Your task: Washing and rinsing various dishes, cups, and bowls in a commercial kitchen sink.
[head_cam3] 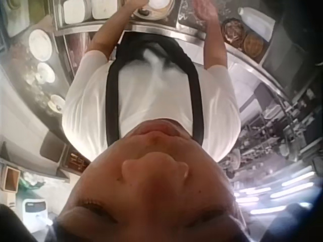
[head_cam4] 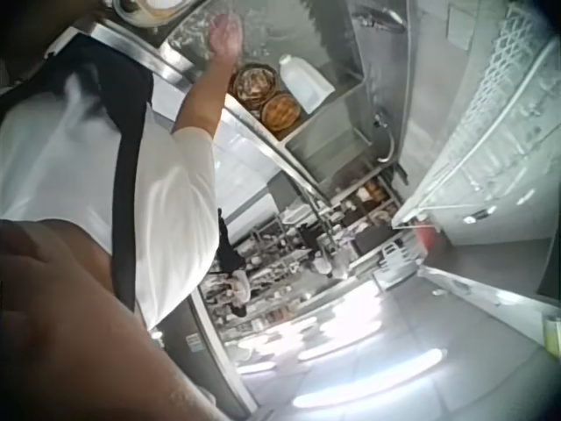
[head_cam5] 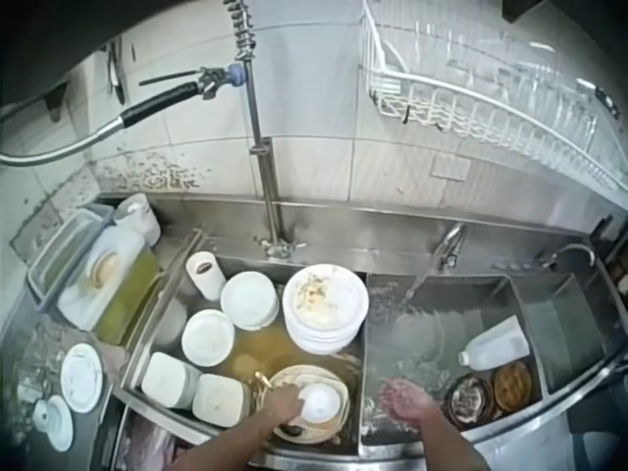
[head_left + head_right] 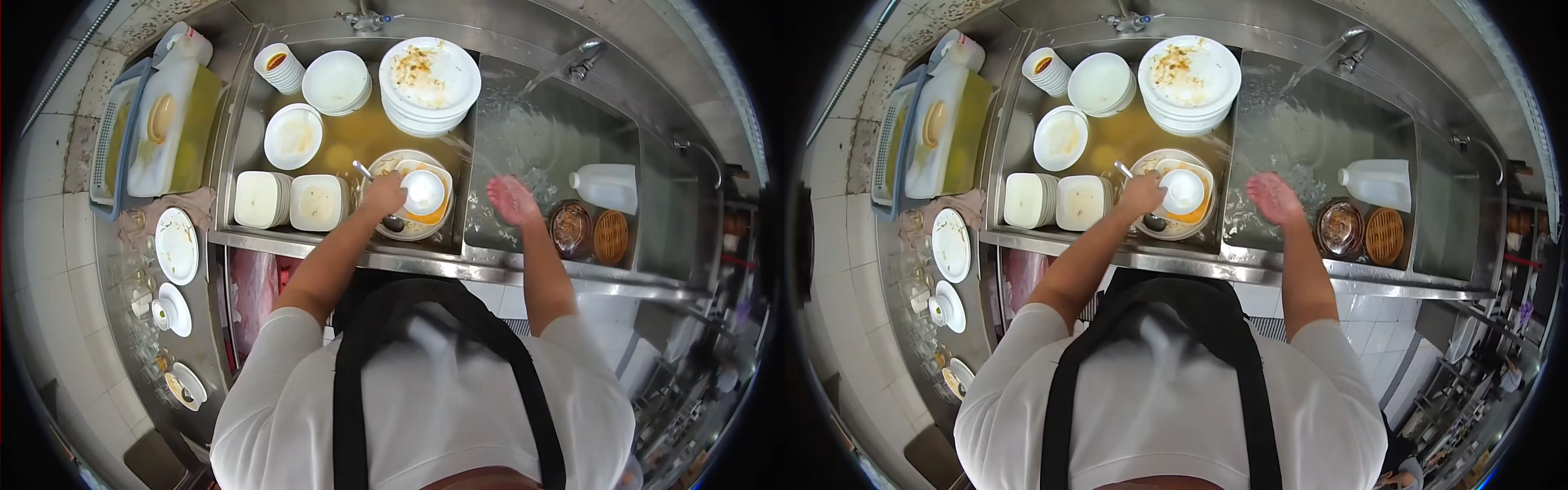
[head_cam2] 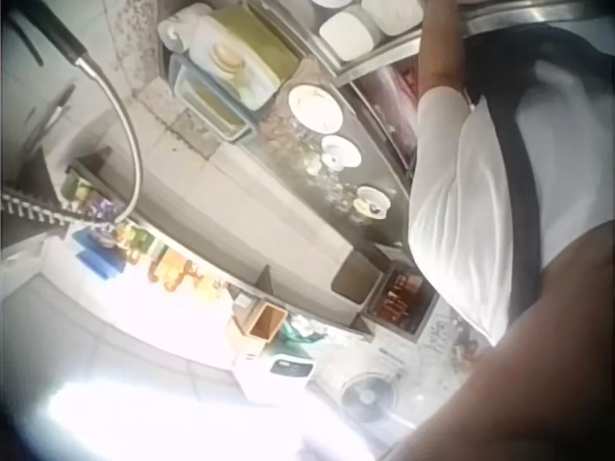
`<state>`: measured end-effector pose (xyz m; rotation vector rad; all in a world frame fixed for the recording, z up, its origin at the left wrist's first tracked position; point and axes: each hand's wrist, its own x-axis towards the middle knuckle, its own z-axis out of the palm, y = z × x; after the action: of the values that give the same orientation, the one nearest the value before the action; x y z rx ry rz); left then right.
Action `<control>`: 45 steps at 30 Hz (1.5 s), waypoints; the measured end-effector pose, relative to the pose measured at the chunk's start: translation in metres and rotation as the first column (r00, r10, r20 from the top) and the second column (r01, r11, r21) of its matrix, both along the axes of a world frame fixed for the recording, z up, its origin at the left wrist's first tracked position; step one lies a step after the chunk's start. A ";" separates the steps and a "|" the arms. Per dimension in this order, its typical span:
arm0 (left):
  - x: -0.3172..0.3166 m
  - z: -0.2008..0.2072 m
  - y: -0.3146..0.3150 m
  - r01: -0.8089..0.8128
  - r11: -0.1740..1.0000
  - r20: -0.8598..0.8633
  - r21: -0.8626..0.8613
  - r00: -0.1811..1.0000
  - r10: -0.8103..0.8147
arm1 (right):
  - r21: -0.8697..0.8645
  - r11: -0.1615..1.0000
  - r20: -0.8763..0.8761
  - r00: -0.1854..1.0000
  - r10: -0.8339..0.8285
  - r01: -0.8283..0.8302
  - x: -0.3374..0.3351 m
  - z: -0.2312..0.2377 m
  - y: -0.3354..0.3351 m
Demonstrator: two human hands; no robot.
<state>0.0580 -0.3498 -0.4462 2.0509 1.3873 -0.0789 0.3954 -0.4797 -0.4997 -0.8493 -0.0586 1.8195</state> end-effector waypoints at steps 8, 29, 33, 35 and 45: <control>0.021 0.010 0.006 0.076 0.995 -0.124 -0.060 0.989 -0.082 | -0.431 0.812 0.895 -0.299 0.331 -0.394 -0.162 0.084 0.064; -0.036 0.096 0.087 0.189 0.945 0.525 0.266 0.794 -0.306 | -0.061 0.986 0.393 0.912 -0.119 0.155 -0.262 0.050 0.102; -0.076 0.071 0.218 -0.528 0.794 0.776 0.303 0.620 0.116 | -0.212 0.977 0.654 0.741 0.155 -0.018 -0.265 0.093 0.111; -0.097 0.099 0.286 -0.695 0.719 0.607 0.000 0.571 0.552 | -0.242 0.970 0.773 0.603 0.199 -0.010 -0.262 0.099 0.103; -0.144 0.036 0.384 -0.733 0.523 0.583 0.435 0.672 0.457 | -0.390 0.913 0.817 0.503 0.283 0.119 -0.242 0.090 0.050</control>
<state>-0.0862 0.0340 -0.4102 1.7326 1.9413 1.2428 0.1538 -0.4300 -0.4096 -2.0594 -0.3909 1.3024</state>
